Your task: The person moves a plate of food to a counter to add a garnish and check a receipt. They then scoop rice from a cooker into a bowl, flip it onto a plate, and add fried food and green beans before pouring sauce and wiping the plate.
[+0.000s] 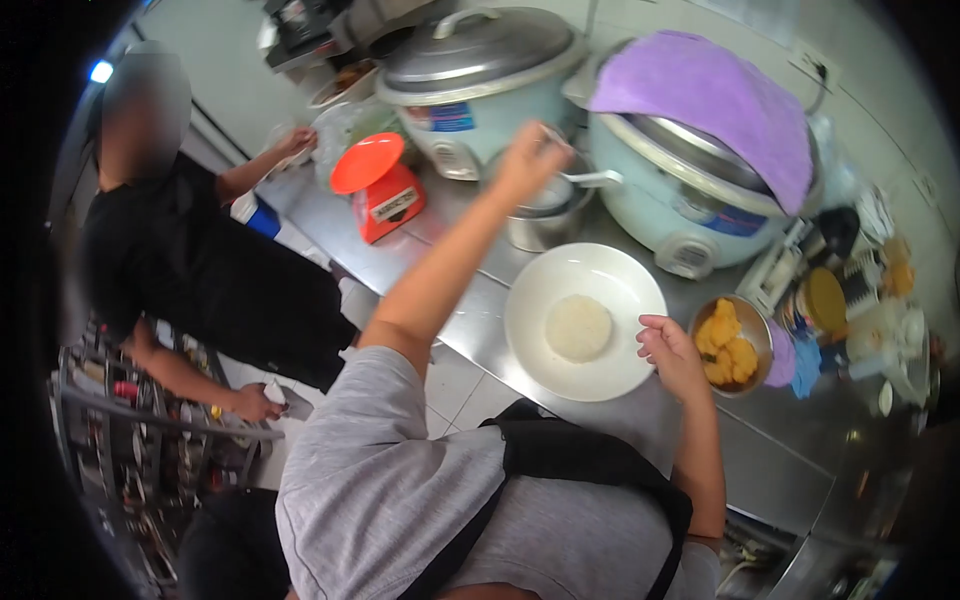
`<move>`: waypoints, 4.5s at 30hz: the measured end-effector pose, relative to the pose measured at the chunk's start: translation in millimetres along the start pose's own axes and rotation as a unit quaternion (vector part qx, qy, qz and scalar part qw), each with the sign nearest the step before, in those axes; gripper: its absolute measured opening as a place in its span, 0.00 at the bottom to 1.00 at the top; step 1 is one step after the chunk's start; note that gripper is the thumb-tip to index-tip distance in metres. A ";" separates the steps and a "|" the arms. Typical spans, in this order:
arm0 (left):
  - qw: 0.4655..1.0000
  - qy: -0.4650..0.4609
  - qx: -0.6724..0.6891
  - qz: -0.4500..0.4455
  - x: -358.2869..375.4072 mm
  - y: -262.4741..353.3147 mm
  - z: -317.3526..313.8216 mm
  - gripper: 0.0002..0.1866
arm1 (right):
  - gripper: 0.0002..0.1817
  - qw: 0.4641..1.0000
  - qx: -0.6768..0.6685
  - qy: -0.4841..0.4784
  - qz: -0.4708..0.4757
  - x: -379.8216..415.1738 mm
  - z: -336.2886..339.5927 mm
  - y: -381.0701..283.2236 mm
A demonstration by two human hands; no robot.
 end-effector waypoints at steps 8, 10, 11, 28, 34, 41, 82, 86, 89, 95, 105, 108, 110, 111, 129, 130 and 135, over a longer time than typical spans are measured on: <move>0.970 -0.086 -0.162 -0.158 128.4 14.3 -21.3 0.15 | 0.26 0.964 -0.235 -0.037 -0.121 -100.1 -87.8 -7.8; 0.973 -0.092 -0.163 -0.134 136.7 17.8 -16.5 0.15 | 0.23 0.958 -0.261 -0.064 -0.102 -126.3 -112.5 -8.7; 0.977 -0.121 -0.118 -0.129 142.1 13.8 -20.5 0.19 | 0.21 0.951 -0.280 -0.100 -0.084 -135.3 -123.8 -11.8; 0.950 -0.176 0.081 0.247 224.4 -102.8 -18.2 0.26 | 0.30 0.852 0.479 0.181 0.112 -91.7 -113.9 -24.7; 0.950 -0.154 0.089 0.257 221.5 -82.5 -37.6 0.24 | 0.32 0.855 0.338 0.369 0.137 34.2 -23.2 -75.2; 0.941 -0.149 0.122 0.277 228.4 -81.6 -59.1 0.23 | 0.24 0.751 0.501 0.392 -0.177 96.0 68.6 -17.4; 0.953 -0.130 0.098 0.258 227.6 -62.8 -59.9 0.22 | 0.17 0.844 0.475 0.237 -0.072 66.6 34.5 -21.2; 0.958 -0.135 0.072 0.242 227.3 -64.7 -60.0 0.22 | 0.17 0.790 0.494 0.340 -0.126 95.7 54.0 -48.6; 0.948 -0.143 0.092 0.267 230.7 -70.3 -64.7 0.22 | 0.16 0.746 0.533 0.345 -0.201 95.2 64.7 -34.4; 0.949 -0.147 0.087 0.266 227.9 -64.9 -62.3 0.21 | 0.15 0.729 0.535 0.342 -0.256 76.0 68.7 -9.7; 0.948 -0.140 0.098 0.269 231.2 -69.9 -63.3 0.23 | 0.15 0.886 0.210 0.395 -0.120 113.3 118.2 16.8; 0.948 -0.142 0.095 0.269 228.5 -66.5 -62.1 0.23 | 0.16 0.906 0.063 0.408 -0.089 128.3 112.0 2.4; 0.948 -0.145 0.093 0.269 228.2 -65.2 -61.3 0.23 | 0.16 0.921 0.038 0.380 -0.077 125.5 102.6 -7.2; 0.947 -0.147 0.095 0.271 228.2 -65.7 -61.8 0.23 | 0.16 0.928 0.025 0.366 -0.071 122.2 96.9 -9.5; 0.941 -0.156 0.127 0.272 227.6 -62.1 -61.5 0.21 | 0.14 0.953 0.056 0.185 -0.232 26.0 40.3 36.5; 0.940 -0.157 0.128 0.275 227.0 -62.1 -61.4 0.21 | 0.14 0.952 0.074 0.177 -0.238 27.3 41.7 34.8; 0.948 -0.162 0.091 0.258 225.5 -61.8 -59.2 0.21 | 0.13 0.938 0.172 0.179 -0.242 43.1 43.4 4.8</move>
Point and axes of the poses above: each hand's wrist, its own x-axis away from the middle knuckle, its own z-axis out of the back of the hand, y = z × x, the point moved 7 cm from there along -x, towards the middle knuckle, and after that the axes turned 12 degrees about -x, right-handed, at the moved point
